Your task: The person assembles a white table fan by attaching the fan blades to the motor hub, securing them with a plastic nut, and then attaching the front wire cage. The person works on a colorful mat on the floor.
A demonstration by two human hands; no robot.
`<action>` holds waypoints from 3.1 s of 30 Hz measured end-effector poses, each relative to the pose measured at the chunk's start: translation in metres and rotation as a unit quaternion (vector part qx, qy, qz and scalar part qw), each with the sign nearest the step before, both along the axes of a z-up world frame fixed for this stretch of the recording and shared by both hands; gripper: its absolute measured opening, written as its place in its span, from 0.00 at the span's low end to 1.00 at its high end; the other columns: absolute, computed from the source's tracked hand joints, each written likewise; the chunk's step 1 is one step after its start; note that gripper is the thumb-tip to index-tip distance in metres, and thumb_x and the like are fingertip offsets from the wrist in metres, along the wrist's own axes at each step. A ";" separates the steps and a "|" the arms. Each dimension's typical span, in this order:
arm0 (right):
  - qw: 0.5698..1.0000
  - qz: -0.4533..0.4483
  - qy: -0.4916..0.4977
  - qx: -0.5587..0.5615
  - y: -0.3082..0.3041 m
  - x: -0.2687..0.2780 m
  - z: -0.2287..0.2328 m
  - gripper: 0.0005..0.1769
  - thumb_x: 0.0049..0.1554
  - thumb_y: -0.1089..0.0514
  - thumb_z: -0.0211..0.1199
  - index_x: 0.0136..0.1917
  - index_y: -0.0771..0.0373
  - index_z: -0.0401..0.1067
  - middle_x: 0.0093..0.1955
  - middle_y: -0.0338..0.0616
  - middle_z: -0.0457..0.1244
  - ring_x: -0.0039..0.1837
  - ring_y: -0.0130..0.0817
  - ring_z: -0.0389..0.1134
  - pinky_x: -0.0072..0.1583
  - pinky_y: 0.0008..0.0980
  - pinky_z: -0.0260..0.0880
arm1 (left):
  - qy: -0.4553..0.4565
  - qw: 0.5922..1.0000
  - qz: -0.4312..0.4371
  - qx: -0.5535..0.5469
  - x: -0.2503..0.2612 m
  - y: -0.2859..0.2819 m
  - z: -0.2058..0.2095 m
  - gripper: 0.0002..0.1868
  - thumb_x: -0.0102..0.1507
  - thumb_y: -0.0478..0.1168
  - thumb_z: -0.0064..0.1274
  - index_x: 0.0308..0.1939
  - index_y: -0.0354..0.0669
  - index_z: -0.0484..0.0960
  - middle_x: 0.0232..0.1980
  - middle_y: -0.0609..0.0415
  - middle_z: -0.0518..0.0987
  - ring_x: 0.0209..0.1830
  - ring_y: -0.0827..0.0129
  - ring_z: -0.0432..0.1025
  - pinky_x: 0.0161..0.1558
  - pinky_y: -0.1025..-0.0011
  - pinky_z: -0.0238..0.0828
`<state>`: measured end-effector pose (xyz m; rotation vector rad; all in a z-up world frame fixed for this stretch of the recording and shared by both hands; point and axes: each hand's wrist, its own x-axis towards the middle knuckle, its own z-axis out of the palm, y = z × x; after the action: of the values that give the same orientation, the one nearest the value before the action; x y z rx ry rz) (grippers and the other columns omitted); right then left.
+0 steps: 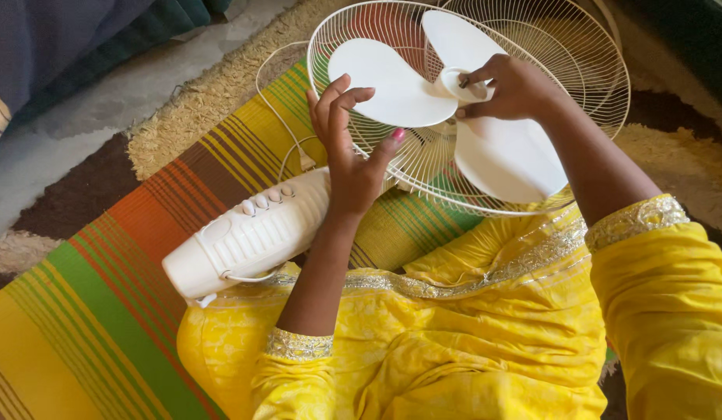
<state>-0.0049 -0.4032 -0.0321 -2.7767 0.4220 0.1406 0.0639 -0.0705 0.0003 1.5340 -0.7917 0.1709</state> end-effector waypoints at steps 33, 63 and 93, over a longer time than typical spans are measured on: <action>0.995 0.065 0.064 -0.052 -0.026 0.044 0.013 0.36 0.50 0.35 0.69 0.68 0.51 0.76 0.57 0.53 0.71 0.55 0.54 0.74 0.59 0.49 0.73 | -0.062 0.995 -0.041 0.066 -0.005 -0.005 0.000 0.11 0.69 0.49 0.49 0.40 0.49 0.80 0.76 0.47 0.62 0.87 0.34 0.33 0.83 0.32 0.17; 0.973 0.228 -0.019 -0.028 0.107 -0.012 0.063 0.42 0.48 0.36 0.71 0.74 0.42 0.65 0.74 0.39 0.60 0.70 0.45 0.62 0.67 0.51 0.60 | 0.177 0.981 -0.069 -0.038 0.025 0.118 -0.054 0.44 0.49 0.41 0.44 0.71 0.34 0.64 0.74 0.44 0.64 0.80 0.57 0.54 0.81 0.59 0.44; 0.955 0.270 -0.017 0.119 0.109 0.044 0.069 0.56 0.45 0.34 0.73 0.77 0.63 0.59 0.78 0.58 0.51 0.65 0.54 0.67 0.65 0.45 0.66 | 0.085 0.835 -0.074 0.539 0.041 0.003 0.007 0.56 0.44 0.44 0.63 0.77 0.41 0.59 0.84 0.46 0.44 0.73 0.48 0.62 0.70 0.59 0.61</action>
<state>0.0390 -0.2944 0.0365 -2.5766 -0.3532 0.2506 0.1047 -0.0671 0.0076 2.4777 -0.9057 -0.6399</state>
